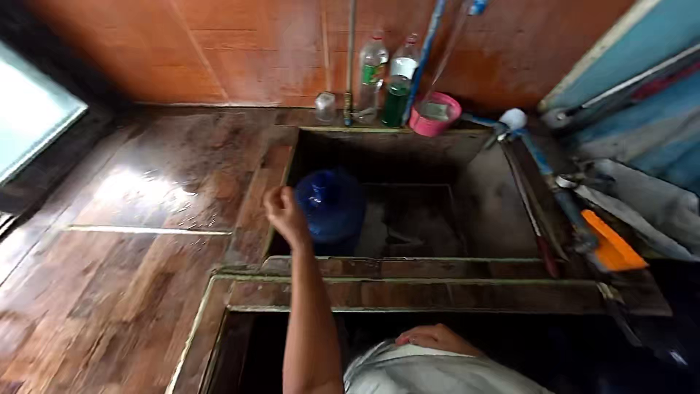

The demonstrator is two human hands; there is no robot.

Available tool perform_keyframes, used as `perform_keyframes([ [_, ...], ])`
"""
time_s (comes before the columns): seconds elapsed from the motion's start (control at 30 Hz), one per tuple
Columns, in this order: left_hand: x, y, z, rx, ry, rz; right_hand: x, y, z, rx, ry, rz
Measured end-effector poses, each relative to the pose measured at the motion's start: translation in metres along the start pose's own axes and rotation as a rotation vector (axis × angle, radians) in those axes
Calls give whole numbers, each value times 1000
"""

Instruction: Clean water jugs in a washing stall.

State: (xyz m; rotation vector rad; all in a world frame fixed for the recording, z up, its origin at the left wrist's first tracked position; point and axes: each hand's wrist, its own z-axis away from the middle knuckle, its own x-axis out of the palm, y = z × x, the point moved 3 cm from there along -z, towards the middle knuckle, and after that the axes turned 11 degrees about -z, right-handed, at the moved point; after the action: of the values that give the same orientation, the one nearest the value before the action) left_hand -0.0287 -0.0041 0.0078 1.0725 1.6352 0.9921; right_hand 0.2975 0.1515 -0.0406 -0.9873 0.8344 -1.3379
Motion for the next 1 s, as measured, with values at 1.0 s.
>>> perform_keyframes([
  [1.0,141,-53,-13,-272,191,-286,-207,48,12,-259,1008,468],
])
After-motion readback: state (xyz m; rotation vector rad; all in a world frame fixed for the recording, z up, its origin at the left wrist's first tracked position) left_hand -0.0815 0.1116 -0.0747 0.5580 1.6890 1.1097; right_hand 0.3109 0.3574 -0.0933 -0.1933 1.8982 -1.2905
